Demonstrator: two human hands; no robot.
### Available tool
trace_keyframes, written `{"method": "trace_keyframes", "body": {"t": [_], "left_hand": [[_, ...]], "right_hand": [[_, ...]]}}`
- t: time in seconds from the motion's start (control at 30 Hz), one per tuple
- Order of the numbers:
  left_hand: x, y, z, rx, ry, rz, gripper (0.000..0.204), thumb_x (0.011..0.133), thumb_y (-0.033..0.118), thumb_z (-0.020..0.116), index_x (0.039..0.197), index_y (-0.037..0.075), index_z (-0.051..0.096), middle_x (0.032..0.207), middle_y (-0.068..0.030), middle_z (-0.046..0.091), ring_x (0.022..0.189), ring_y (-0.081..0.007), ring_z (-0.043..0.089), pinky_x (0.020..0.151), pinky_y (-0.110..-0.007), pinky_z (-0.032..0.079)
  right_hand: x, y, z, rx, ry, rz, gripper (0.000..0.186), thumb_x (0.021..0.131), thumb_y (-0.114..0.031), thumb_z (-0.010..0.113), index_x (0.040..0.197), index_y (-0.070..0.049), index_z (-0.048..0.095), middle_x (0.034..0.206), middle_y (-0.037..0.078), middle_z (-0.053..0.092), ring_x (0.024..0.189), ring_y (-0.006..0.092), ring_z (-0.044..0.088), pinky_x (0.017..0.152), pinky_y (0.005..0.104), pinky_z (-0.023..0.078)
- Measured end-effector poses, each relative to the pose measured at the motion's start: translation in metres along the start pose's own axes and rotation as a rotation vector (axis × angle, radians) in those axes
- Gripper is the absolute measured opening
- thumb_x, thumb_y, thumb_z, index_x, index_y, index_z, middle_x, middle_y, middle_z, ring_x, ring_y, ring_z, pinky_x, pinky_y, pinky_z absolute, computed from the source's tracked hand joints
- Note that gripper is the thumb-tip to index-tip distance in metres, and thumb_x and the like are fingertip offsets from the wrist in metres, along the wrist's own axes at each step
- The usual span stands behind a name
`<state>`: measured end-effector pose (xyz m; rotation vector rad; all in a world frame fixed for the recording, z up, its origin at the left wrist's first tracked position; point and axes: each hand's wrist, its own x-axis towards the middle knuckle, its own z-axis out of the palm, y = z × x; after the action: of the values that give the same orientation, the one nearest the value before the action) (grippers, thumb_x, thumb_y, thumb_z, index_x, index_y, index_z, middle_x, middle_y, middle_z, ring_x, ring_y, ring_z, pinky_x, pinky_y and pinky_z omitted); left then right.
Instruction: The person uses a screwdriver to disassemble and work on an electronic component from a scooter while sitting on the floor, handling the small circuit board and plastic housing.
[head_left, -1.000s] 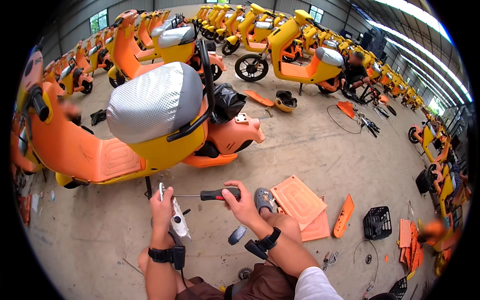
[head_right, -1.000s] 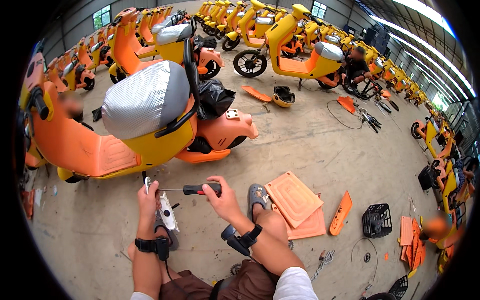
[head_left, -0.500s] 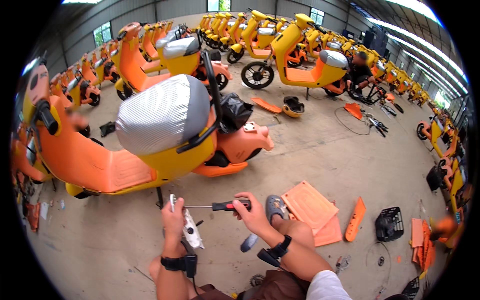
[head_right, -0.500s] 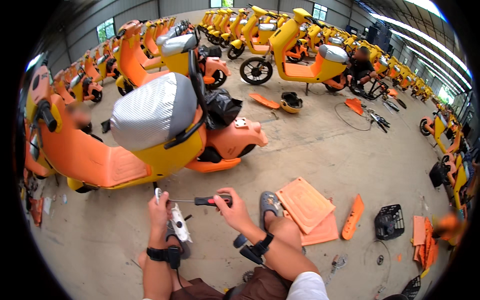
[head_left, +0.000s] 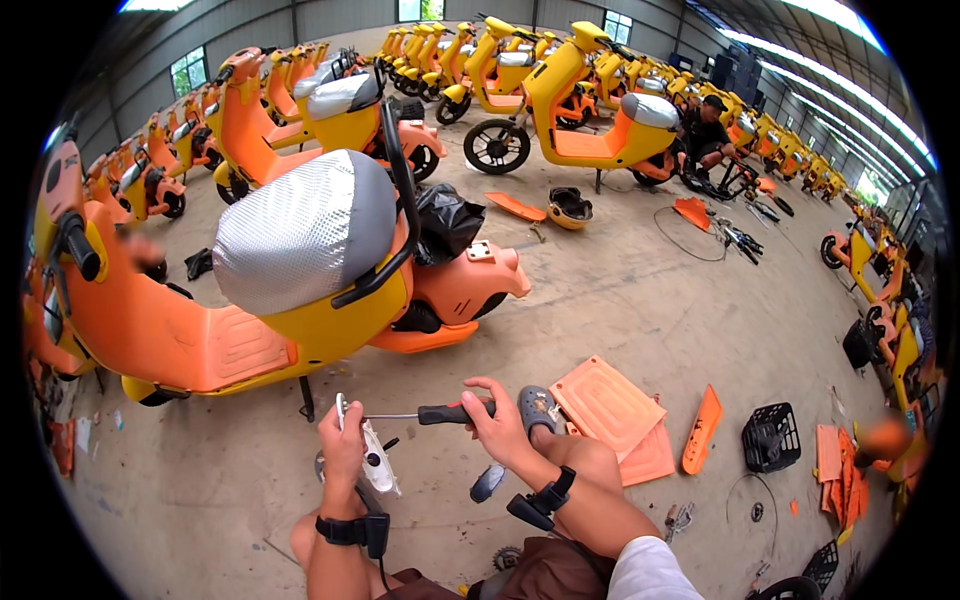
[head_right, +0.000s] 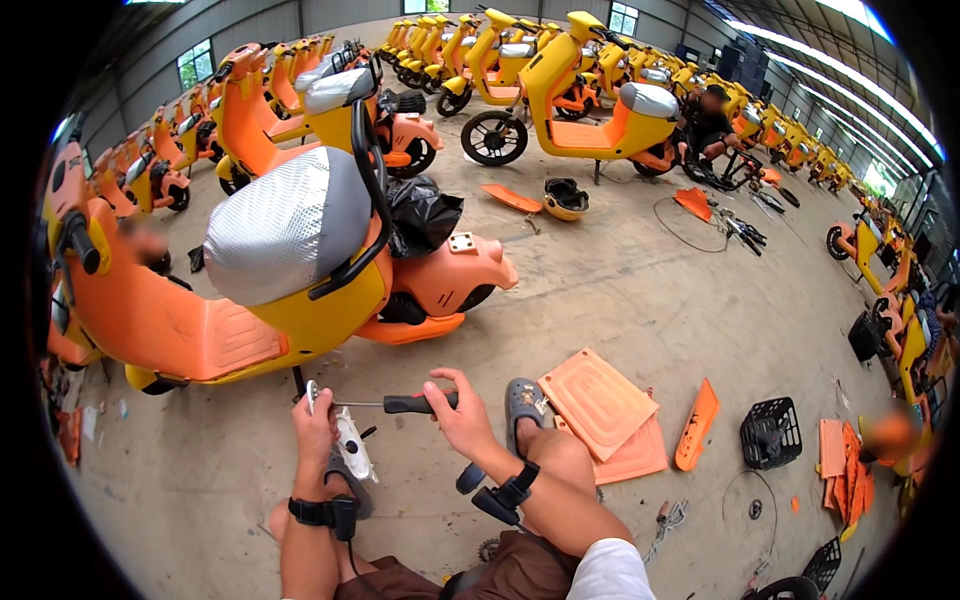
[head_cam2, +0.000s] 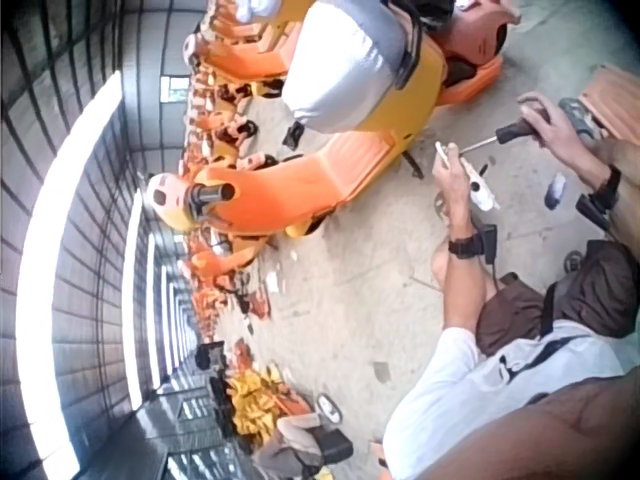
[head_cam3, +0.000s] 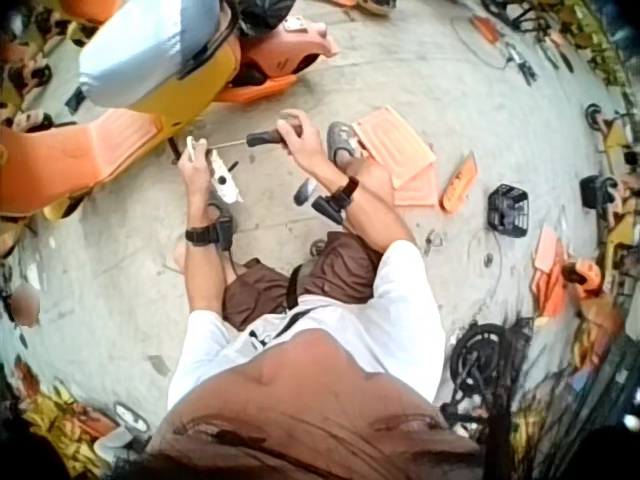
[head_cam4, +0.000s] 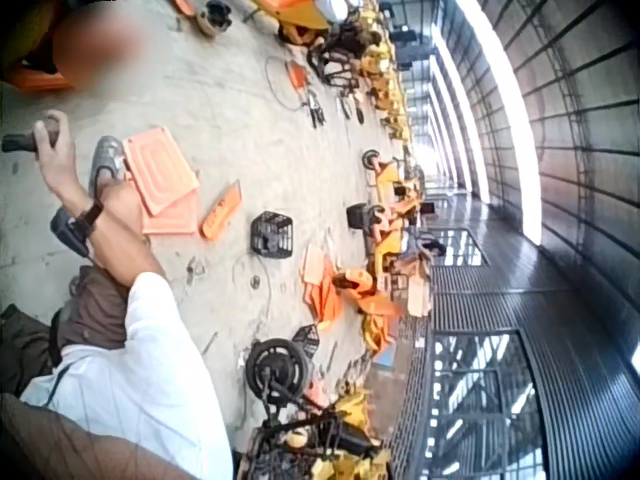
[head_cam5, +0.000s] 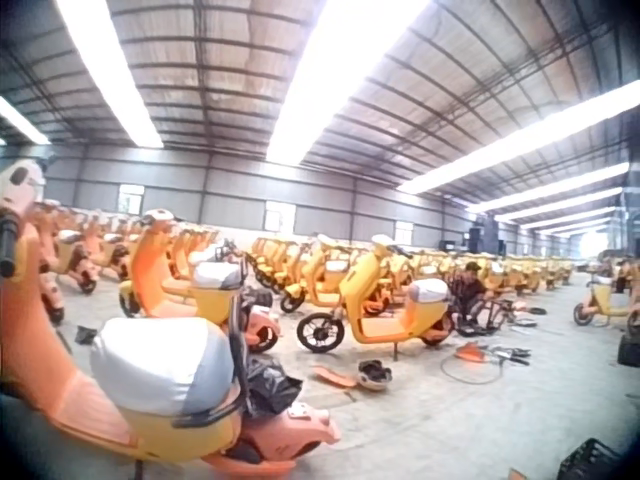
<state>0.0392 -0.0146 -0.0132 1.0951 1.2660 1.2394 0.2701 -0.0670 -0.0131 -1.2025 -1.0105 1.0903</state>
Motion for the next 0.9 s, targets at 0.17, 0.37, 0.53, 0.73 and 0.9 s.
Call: {"method": "trace_keyframes", "body": {"t": [0.17,0.37,0.53,0.73,0.9], "left_hand": [[0.0,0.007,0.004,-0.122,-0.072,-0.164,0.032,0.095,0.028,0.059,0.072,0.006,0.05,0.05,0.0047,0.037,0.038,-0.005,0.031,0.036,-0.024,0.024],[0.003,0.004,0.005,-0.106,-0.065,-0.143,0.033,0.095,0.029,0.059,0.074,0.006,0.05,0.049,0.0051,0.036,0.038,-0.0047,0.032,0.036,-0.023,0.024],[0.0,0.005,0.006,-0.09,-0.065,-0.078,0.03,0.095,0.028,0.06,0.075,0.007,0.052,0.051,0.0054,0.038,0.039,-0.0043,0.033,0.036,-0.023,0.026],[0.0,0.006,-0.003,-0.118,-0.058,-0.086,0.027,0.094,0.03,0.063,0.081,0.007,0.056,0.053,0.0058,0.039,0.039,-0.0045,0.035,0.037,-0.022,0.027],[0.001,0.016,-0.007,-0.374,-0.226,-0.176,0.051,0.099,0.05,0.047,0.089,0.001,0.057,0.051,0.0015,0.036,0.04,-0.0073,0.032,0.038,-0.024,0.027]], "right_hand": [[0.001,0.0,-0.003,-0.123,0.062,-0.15,0.044,0.093,-0.027,0.063,0.128,-0.006,0.047,0.08,0.005,0.062,0.067,0.0091,0.054,0.063,0.0251,0.045],[0.0,-0.006,-0.004,-0.111,0.041,-0.155,0.044,0.092,-0.026,0.065,0.128,-0.006,0.048,0.078,0.004,0.06,0.068,0.0091,0.054,0.065,0.0248,0.046],[0.003,-0.012,-0.005,-0.098,0.047,0.031,0.035,0.092,-0.025,0.065,0.12,-0.006,0.055,0.079,0.004,0.06,0.063,0.0083,0.054,0.058,0.0244,0.044],[0.005,0.004,0.001,0.049,0.068,-0.123,0.037,0.091,-0.02,0.066,0.124,-0.007,0.053,0.077,0.003,0.058,0.06,0.0077,0.052,0.054,0.0222,0.042],[-0.006,-0.007,0.007,-0.03,0.084,-0.101,0.044,0.088,-0.019,0.07,0.126,-0.005,0.052,0.077,0.002,0.06,0.063,0.0054,0.052,0.056,0.0206,0.041]]}}
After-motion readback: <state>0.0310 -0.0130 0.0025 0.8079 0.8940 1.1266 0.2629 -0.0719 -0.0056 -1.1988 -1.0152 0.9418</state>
